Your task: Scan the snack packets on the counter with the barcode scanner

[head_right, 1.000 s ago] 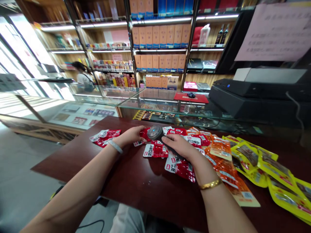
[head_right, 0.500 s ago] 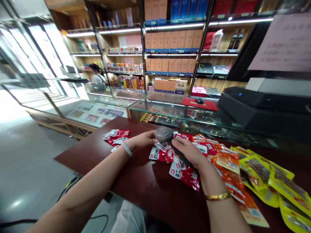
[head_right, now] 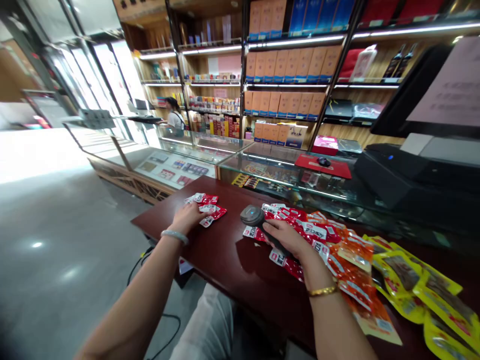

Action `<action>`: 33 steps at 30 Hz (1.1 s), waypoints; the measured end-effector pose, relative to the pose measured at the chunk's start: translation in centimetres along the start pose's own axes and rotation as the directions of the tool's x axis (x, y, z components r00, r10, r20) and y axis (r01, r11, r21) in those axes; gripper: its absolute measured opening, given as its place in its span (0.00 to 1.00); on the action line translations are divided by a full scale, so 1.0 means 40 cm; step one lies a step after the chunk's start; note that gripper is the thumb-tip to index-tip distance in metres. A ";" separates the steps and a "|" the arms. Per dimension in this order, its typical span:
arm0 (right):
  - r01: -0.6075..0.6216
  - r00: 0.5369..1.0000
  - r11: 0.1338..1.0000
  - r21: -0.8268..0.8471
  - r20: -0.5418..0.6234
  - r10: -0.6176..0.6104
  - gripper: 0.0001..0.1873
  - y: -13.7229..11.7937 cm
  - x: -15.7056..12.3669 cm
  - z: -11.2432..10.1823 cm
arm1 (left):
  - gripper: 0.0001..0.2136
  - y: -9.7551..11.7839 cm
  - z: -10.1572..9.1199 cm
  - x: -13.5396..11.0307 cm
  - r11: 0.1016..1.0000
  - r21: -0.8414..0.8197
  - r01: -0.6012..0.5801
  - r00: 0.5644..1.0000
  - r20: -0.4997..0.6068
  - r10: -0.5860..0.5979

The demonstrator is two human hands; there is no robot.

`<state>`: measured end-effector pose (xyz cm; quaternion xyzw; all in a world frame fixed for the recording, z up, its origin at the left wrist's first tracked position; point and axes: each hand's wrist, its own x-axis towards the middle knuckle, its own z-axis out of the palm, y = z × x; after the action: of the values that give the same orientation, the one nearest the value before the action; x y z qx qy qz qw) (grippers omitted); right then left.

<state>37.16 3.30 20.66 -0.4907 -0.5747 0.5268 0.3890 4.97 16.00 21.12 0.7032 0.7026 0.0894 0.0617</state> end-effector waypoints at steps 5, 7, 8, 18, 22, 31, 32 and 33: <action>-0.050 0.999 0.999 -0.009 0.008 0.050 0.24 -0.002 0.015 0.025 | 0.32 -0.005 0.045 -0.074 0.993 -0.002 0.122 0.988 -0.097 -0.122; -0.070 0.998 0.997 -0.034 0.005 0.070 0.25 -0.010 0.018 0.032 | 0.27 0.007 0.045 -0.075 0.995 -0.020 0.095 0.993 -0.064 -0.096; -0.072 0.997 0.996 -0.045 0.003 0.072 0.25 -0.016 0.017 0.035 | 0.25 0.014 0.043 -0.074 0.997 -0.041 0.064 0.997 -0.038 -0.065; -0.007 0.997 1.000 0.009 -0.082 0.007 0.26 -0.079 -0.089 0.038 | 0.12 0.124 0.142 -0.113 0.791 -0.583 -0.184 0.978 -0.033 0.204; -0.004 0.989 1.000 0.019 -0.144 0.007 0.27 -0.063 -0.127 0.015 | 0.13 0.158 0.163 -0.126 0.737 -0.644 -0.204 0.971 -0.037 0.236; -0.017 0.980 0.999 -0.034 -0.200 0.010 0.27 -0.077 -0.149 -0.005 | 0.15 0.292 0.154 -0.132 0.676 -0.701 -0.228 0.933 0.040 0.356; -0.014 0.977 0.999 -0.045 -0.213 0.004 0.27 -0.084 -0.139 0.003 | 0.18 0.308 0.149 -0.134 0.657 -0.714 -0.243 0.917 0.052 0.396; -0.012 0.974 0.998 -0.060 -0.228 -0.002 0.27 -0.090 -0.127 0.012 | 0.21 0.315 0.142 -0.132 0.662 -0.697 -0.275 0.910 0.034 0.414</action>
<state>37.23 -1.63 24.49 -0.5609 -0.5410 0.4501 0.4360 18.53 10.87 18.03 0.7571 0.4649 0.2821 0.3621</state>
